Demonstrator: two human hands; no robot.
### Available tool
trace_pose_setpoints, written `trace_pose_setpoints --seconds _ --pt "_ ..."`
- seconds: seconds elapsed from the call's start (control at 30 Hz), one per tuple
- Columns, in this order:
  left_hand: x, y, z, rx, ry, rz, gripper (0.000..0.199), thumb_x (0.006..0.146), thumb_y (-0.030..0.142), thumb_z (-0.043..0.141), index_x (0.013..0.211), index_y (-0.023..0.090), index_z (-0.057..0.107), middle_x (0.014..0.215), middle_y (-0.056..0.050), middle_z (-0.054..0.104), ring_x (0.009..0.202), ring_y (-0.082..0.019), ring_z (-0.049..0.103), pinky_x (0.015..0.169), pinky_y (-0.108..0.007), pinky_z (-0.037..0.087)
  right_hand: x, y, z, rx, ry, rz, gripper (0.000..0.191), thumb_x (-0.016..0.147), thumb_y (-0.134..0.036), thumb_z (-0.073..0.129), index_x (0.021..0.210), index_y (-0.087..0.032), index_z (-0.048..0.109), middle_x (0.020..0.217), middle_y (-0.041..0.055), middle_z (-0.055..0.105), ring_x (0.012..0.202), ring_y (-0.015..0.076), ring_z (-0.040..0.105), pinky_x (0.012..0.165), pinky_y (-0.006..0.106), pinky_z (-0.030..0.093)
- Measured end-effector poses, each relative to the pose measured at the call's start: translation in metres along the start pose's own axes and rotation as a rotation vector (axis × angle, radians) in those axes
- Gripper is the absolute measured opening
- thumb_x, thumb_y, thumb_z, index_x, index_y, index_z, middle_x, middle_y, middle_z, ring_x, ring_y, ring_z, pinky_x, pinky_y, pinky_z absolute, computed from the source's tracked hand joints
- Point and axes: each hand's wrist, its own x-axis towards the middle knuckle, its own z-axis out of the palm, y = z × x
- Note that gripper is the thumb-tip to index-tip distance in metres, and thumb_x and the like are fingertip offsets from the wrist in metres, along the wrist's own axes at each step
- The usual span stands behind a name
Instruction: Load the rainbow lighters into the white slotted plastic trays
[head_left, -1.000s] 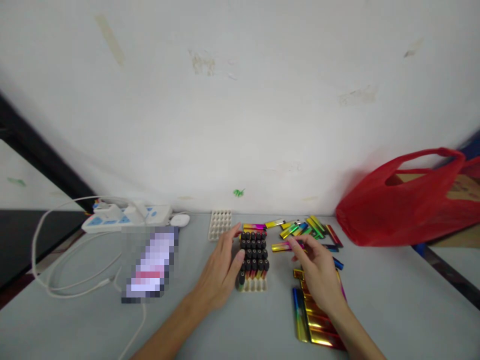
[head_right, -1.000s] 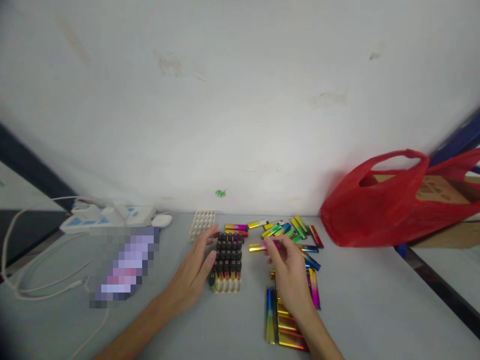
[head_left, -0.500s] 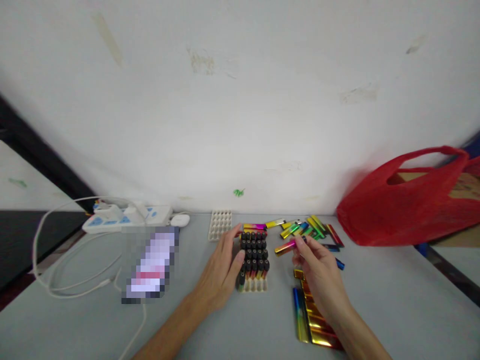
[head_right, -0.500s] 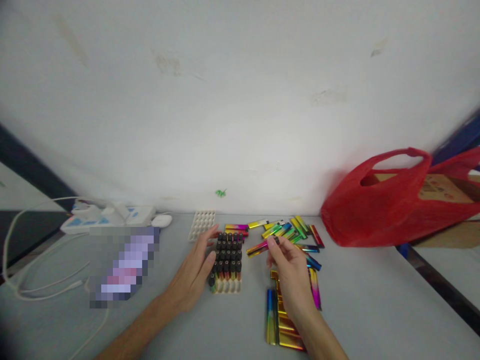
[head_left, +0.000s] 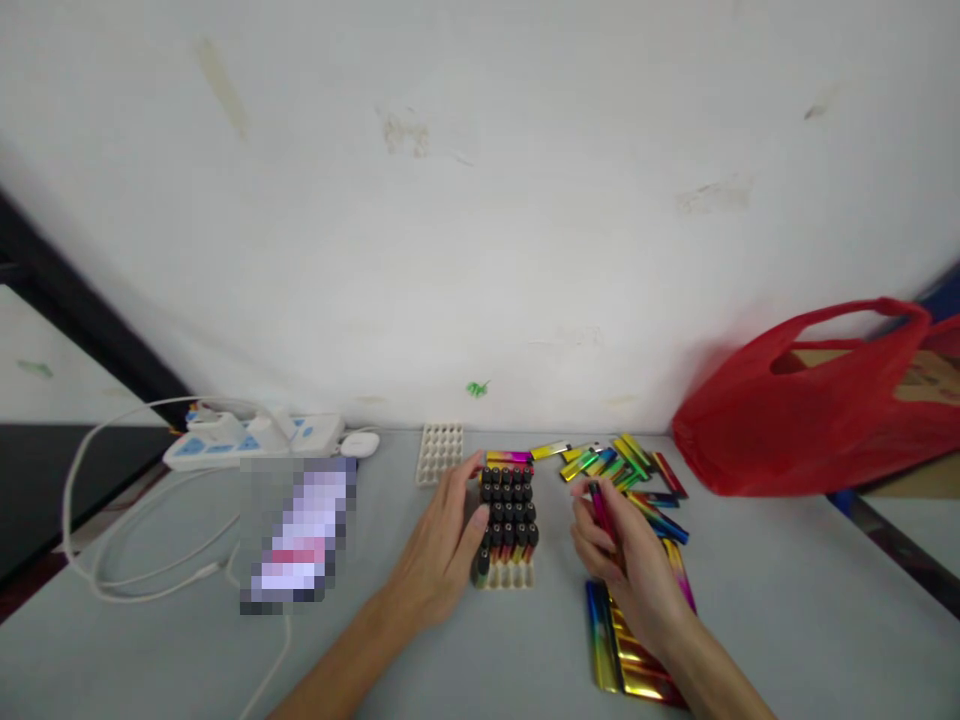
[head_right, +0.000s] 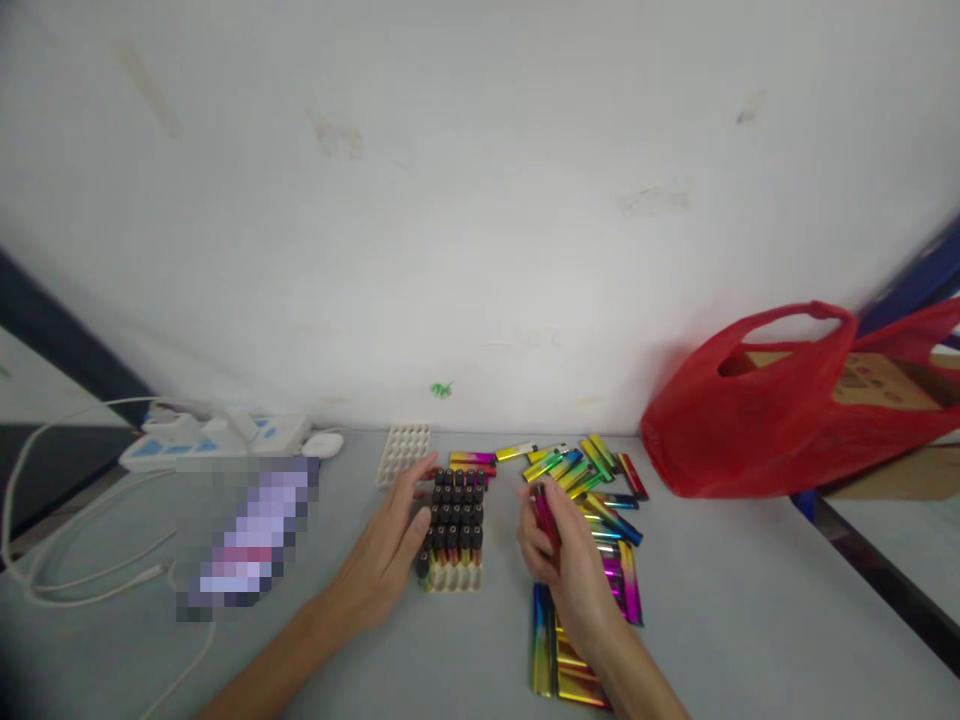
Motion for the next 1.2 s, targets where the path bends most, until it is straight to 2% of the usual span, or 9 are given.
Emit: trace_pose_setpoints --seconds 0.1,0.33,0.43,0.57,0.77,1.2 --pt "0.000 0.001 0.000 0.004 -0.007 0.006 0.058 0.117 0.048 0.038 0.172 0.029 0.030 0.170 -0.015 0.045 0.150 -0.033 0.052 0.130 -0.056 0.036 -0.001 0.002 0.002 -0.014 0.010 -0.005 0.050 0.096 -0.063 0.078 0.081 -0.022 0.053 0.061 -0.0118 0.024 0.050 0.0071 0.010 0.048 0.027 0.009" --pt "0.000 0.005 0.000 0.004 -0.008 0.007 0.057 0.118 0.048 0.037 0.171 0.029 0.030 0.169 -0.015 0.046 0.149 -0.032 0.054 0.130 -0.055 0.037 0.001 0.006 0.002 -0.091 -0.034 -0.014 0.054 0.094 -0.074 0.073 0.092 -0.021 0.063 0.060 -0.0093 0.037 0.048 0.0081 0.019 0.046 0.026 0.013" --pt "0.000 0.004 0.000 0.009 -0.013 0.018 0.056 0.118 0.047 0.037 0.171 0.030 0.029 0.169 -0.014 0.045 0.150 -0.032 0.053 0.130 -0.054 0.037 0.003 0.009 -0.003 -0.085 -0.068 0.019 0.057 0.095 -0.075 0.070 0.081 -0.021 0.062 0.057 -0.0105 0.028 0.050 0.0090 0.013 0.046 0.027 0.012" --pt "0.000 0.004 0.000 0.017 -0.027 0.026 0.057 0.118 0.045 0.036 0.173 0.030 0.026 0.169 -0.014 0.045 0.152 -0.032 0.050 0.130 -0.055 0.036 0.002 0.011 -0.006 -0.057 -0.158 0.101 0.069 0.096 -0.077 0.066 0.060 -0.023 0.044 0.056 -0.0104 0.020 0.050 0.0094 0.010 0.048 0.030 0.009" --pt "-0.001 0.003 0.000 0.016 -0.013 0.024 0.057 0.118 0.046 0.038 0.172 0.031 0.028 0.169 -0.013 0.045 0.151 -0.032 0.051 0.130 -0.054 0.037 -0.003 0.012 -0.001 -0.057 -0.227 0.152 0.069 0.099 -0.073 0.063 0.057 -0.024 0.041 0.052 -0.0103 0.020 0.048 0.0098 0.012 0.049 0.031 0.010" --pt "0.000 0.005 0.000 0.011 -0.019 0.019 0.057 0.118 0.046 0.037 0.172 0.028 0.031 0.169 -0.014 0.046 0.151 -0.032 0.051 0.132 -0.055 0.035 -0.005 0.020 0.001 -0.083 -0.115 0.235 0.065 0.091 -0.074 0.064 0.059 -0.026 0.034 0.054 -0.0110 0.017 0.048 0.0094 0.011 0.047 0.029 0.008"
